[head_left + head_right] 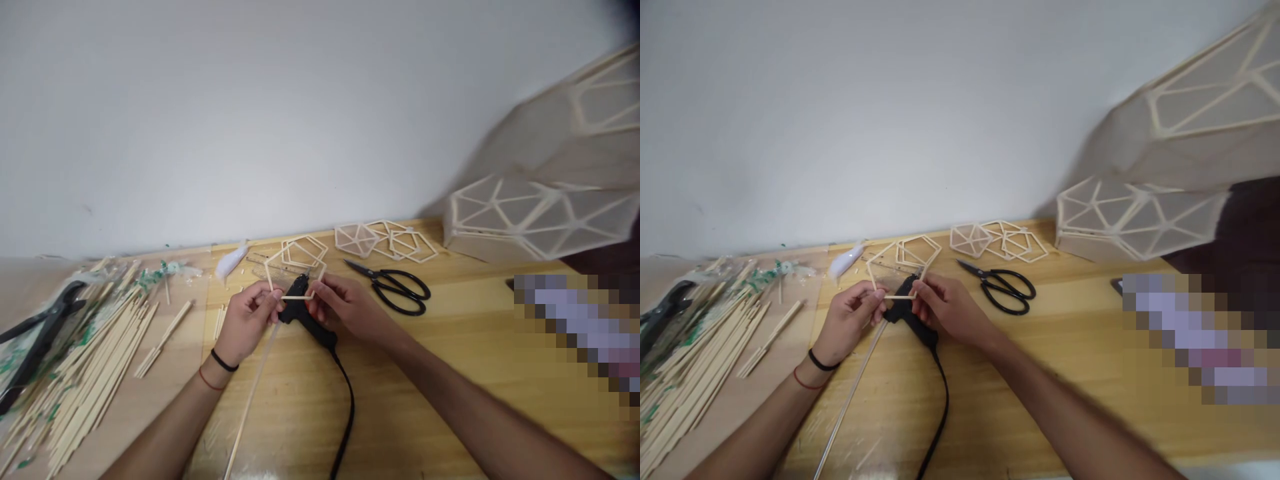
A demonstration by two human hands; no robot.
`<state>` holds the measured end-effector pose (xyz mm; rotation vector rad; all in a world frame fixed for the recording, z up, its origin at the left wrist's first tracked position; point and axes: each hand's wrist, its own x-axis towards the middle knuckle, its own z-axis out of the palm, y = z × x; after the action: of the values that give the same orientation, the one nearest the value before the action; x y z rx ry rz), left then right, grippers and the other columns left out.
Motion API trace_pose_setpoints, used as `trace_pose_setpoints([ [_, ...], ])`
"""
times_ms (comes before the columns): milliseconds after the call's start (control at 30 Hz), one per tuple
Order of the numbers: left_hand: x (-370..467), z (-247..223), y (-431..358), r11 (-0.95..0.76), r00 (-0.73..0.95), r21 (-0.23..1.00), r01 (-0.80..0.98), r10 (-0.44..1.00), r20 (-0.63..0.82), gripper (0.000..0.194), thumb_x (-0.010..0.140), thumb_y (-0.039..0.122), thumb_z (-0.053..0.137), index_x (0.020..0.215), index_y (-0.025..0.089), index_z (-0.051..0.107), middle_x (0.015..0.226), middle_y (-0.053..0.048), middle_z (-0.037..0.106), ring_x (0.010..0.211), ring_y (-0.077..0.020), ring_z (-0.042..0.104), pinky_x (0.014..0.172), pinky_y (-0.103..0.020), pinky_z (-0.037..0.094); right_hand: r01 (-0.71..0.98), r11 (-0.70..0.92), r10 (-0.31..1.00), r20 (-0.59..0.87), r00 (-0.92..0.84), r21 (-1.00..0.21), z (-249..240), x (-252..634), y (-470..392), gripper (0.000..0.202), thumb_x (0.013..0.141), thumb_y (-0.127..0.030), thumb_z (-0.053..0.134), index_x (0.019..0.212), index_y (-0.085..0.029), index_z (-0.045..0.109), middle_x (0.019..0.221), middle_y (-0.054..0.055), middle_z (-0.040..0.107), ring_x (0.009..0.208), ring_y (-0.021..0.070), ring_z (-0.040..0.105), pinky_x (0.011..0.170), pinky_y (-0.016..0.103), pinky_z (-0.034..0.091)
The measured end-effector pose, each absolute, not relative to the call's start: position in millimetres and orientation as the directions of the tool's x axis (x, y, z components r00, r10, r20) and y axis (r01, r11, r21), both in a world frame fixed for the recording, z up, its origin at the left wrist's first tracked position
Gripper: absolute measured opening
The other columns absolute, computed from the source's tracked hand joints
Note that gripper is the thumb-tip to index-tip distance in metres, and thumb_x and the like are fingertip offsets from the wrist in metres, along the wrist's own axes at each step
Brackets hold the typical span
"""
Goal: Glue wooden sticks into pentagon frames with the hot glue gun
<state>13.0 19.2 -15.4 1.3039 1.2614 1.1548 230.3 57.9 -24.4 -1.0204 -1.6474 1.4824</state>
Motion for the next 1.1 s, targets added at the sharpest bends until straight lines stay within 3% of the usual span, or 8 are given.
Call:
trace_pose_setpoints([
  [133,12.9,-15.1,19.3,-0.006,0.02,0.996,0.094,1.0,0.005,0.041,0.088,0.057,0.079,0.077,0.018,0.069,0.06,0.001,0.065,0.051,-0.0107,0.054,0.053,-0.023,0.045,0.087,0.031,0.892,-0.012,-0.453,-0.996,-25.8,230.2,58.3,0.056,0.098,-0.072,0.061,0.081,-0.019,0.067,0.074,0.004,0.071,0.059,0.015,0.064,0.058,0.029,0.052],
  [333,12.6,-16.3,18.5,-0.013,0.007,0.997,0.08,1.0,0.012,0.041,0.088,0.058,0.079,0.094,0.017,0.076,0.068,-0.001,0.071,0.053,-0.0113,0.057,0.052,-0.023,0.045,0.046,0.046,0.884,0.02,-0.468,-0.998,-20.4,230.7,59.1,0.051,0.096,-0.068,0.068,0.081,-0.019,0.067,0.074,0.004,0.072,0.06,0.0146,0.065,0.062,0.029,0.053],
  [667,11.8,-16.1,18.1,-0.03,0.025,0.99,0.138,0.999,0.027,0.039,0.09,0.057,0.077,0.094,0.018,0.078,0.067,0.0,0.07,0.052,-0.0117,0.055,0.053,-0.024,0.044,0.074,0.03,0.886,-0.008,-0.465,-0.997,-22.6,231.7,59.8,0.057,0.098,-0.073,0.06,0.079,-0.02,0.067,0.067,0.003,0.069,0.056,0.0157,0.064,0.058,0.03,0.052],
  [900,11.3,-14.4,16.8,-0.051,0.027,0.973,0.225,0.999,0.046,0.048,0.095,0.064,0.068,0.076,0.02,0.069,0.058,0.001,0.063,0.053,-0.0127,0.054,0.056,-0.025,0.042,0.17,0.152,0.892,0.061,-0.449,-0.974,-16.7,231.5,57.9,0.053,0.104,-0.064,0.054,0.077,-0.02,0.068,0.069,0.004,0.072,0.059,0.0158,0.064,0.063,0.03,0.049],
  [1100,10.8,-14.3,16.0,-0.061,0.048,0.972,0.226,0.998,0.051,0.054,0.097,0.068,0.064,0.072,0.02,0.065,0.056,0.001,0.06,0.053,-0.0139,0.054,0.058,-0.027,0.041,0.101,0.148,0.912,0.096,-0.398,-0.984,-16.4,234.0,61.6,0.051,0.1,-0.068,0.058,0.083,-0.021,0.068,0.064,0.001,0.064,0.058,0.0155,0.059,0.061,0.03,0.046],
])
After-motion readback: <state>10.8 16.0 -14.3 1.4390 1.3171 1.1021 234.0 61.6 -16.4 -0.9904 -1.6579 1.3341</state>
